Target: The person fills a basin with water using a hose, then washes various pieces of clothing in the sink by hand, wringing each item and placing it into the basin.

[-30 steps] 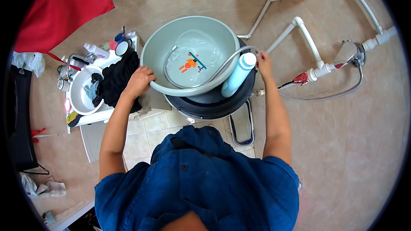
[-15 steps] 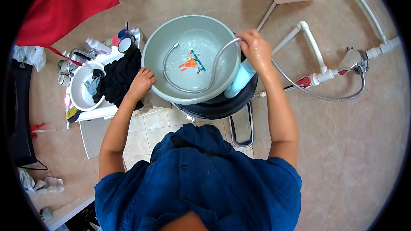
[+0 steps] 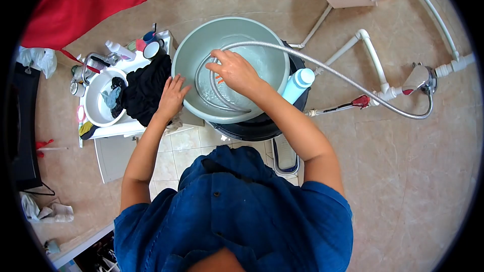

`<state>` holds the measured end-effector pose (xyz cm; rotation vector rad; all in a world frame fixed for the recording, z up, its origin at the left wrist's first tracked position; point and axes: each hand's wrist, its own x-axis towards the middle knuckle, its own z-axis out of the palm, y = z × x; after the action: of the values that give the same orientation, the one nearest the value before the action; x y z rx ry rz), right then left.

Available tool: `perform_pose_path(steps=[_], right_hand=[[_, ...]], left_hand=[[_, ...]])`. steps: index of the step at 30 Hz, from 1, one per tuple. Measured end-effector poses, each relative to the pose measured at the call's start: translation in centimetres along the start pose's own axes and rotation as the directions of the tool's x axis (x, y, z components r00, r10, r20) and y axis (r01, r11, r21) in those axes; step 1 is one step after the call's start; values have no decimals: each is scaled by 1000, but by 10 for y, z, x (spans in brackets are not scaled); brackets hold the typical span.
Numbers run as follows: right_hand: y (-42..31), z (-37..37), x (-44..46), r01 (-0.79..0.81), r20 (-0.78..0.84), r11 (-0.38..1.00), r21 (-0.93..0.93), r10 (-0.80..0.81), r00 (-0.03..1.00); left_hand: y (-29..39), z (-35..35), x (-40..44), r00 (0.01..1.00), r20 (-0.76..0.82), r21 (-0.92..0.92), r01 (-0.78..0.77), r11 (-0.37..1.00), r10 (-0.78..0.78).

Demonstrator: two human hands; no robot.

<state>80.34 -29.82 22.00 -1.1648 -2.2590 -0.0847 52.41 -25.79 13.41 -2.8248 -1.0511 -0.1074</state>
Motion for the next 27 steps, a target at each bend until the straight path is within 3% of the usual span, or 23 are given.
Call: perform_pose_path(steps=[3,5,7,13,16,20,23,27], right_hand=[[31,46,-27,-175,106,973,-151,192,976],[49,62,-45,-400,379,874,-277,481,790],[71,78,-68,-478,535,806,-349,590,604],[84,84,-93,-353,759,832,-427,543,361],[79,82,-92,-413,733,841,-348,519,439],[72,88,-82,-345,688,890,-297,450,569],[58,86,-75,-317,699,924,-215,372,610],[51,87,-63,-179,842,937,-299,347,413]], left_hand=[[0,-4,-6,999,24,-100,41,994,-39],[4,-10,-11,998,34,-169,66,983,-61],[9,-19,-18,995,48,-224,91,970,-83],[25,-32,-37,991,29,-306,133,943,-131],[29,-33,-48,985,-45,-344,144,928,-169],[24,-34,-69,938,-148,-408,232,883,-315],[18,-26,-94,873,-203,-434,325,840,-443],[23,-32,-133,764,-231,-468,455,758,-602]])
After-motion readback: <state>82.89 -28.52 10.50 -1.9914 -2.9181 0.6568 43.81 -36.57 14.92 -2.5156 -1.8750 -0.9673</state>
